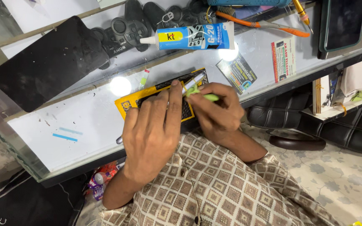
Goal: The person cleans a smartphone with a green microfiber cloth and a small brush. They wipe the back and sides of the phone, then use the brush to clean the edges and ports before wiping the device again.
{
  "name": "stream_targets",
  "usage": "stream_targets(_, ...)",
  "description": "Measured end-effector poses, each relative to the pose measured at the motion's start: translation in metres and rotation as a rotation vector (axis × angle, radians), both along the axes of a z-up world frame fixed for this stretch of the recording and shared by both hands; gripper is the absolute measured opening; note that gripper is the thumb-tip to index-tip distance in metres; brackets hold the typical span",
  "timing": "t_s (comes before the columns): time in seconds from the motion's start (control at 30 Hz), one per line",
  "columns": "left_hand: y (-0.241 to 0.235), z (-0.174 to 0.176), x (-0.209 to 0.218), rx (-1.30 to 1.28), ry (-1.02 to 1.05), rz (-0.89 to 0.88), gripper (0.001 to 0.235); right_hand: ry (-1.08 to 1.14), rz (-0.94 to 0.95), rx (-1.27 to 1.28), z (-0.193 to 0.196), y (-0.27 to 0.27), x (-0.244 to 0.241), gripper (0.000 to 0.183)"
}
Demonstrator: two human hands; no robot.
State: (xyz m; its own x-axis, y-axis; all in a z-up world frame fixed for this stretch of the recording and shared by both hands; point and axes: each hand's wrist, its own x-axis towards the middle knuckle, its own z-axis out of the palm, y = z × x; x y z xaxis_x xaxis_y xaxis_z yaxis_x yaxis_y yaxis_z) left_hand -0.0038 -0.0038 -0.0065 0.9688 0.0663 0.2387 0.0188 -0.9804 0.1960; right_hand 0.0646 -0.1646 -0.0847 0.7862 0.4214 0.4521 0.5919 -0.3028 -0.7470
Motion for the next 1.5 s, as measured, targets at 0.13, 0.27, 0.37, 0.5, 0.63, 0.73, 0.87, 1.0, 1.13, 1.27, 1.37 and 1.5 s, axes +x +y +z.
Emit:
stream_targets(0.13,-0.004,-0.001,-0.001,0.036,-0.029,0.002,0.034,0.032,-0.047,0.031,-0.002,-0.004,-0.004,0.032)
stream_targets(0.27,-0.008,0.0,0.0,0.046,-0.051,0.006,0.032,0.014,-0.018,0.085,-0.005,-0.003,-0.005,0.028)
stream_targets(0.37,-0.01,0.0,0.001,0.073,-0.054,0.011,0.029,0.069,-0.042,0.174,-0.008,0.0,-0.003,0.024)
stream_targets(0.5,-0.012,-0.001,-0.002,0.081,-0.043,0.031,0.029,0.196,-0.002,0.147,-0.008,-0.003,-0.009,0.02)
stream_targets(0.63,-0.015,-0.001,0.001,0.093,-0.067,0.033,0.028,0.223,-0.048,0.199,-0.007,-0.003,-0.004,0.019)
stream_targets(0.73,-0.017,-0.001,-0.003,0.1,-0.055,0.046,0.027,0.29,0.027,0.262,-0.009,0.0,-0.008,0.019)
stream_targets(0.87,-0.018,-0.001,-0.001,0.102,-0.055,0.047,0.028,0.277,0.001,0.282,-0.01,0.0,-0.004,0.016)
stream_targets(1.0,-0.019,0.0,-0.003,0.088,-0.072,0.054,0.028,0.246,-0.005,0.25,-0.008,0.0,-0.006,0.017)
stream_targets(1.13,-0.019,0.0,-0.003,0.09,-0.066,0.053,0.029,0.253,-0.061,0.247,-0.01,-0.002,-0.003,0.016)
stream_targets(1.27,-0.019,0.0,-0.006,0.083,-0.057,0.063,0.03,0.247,0.055,0.305,-0.013,0.0,-0.003,0.015)
stream_targets(1.37,-0.02,0.0,-0.005,0.091,-0.06,0.073,0.03,0.292,0.042,0.298,-0.012,-0.001,-0.003,0.014)
stream_targets(1.5,-0.022,0.001,-0.006,0.09,-0.074,0.088,0.029,0.225,0.021,0.249,-0.011,0.0,-0.006,0.017)
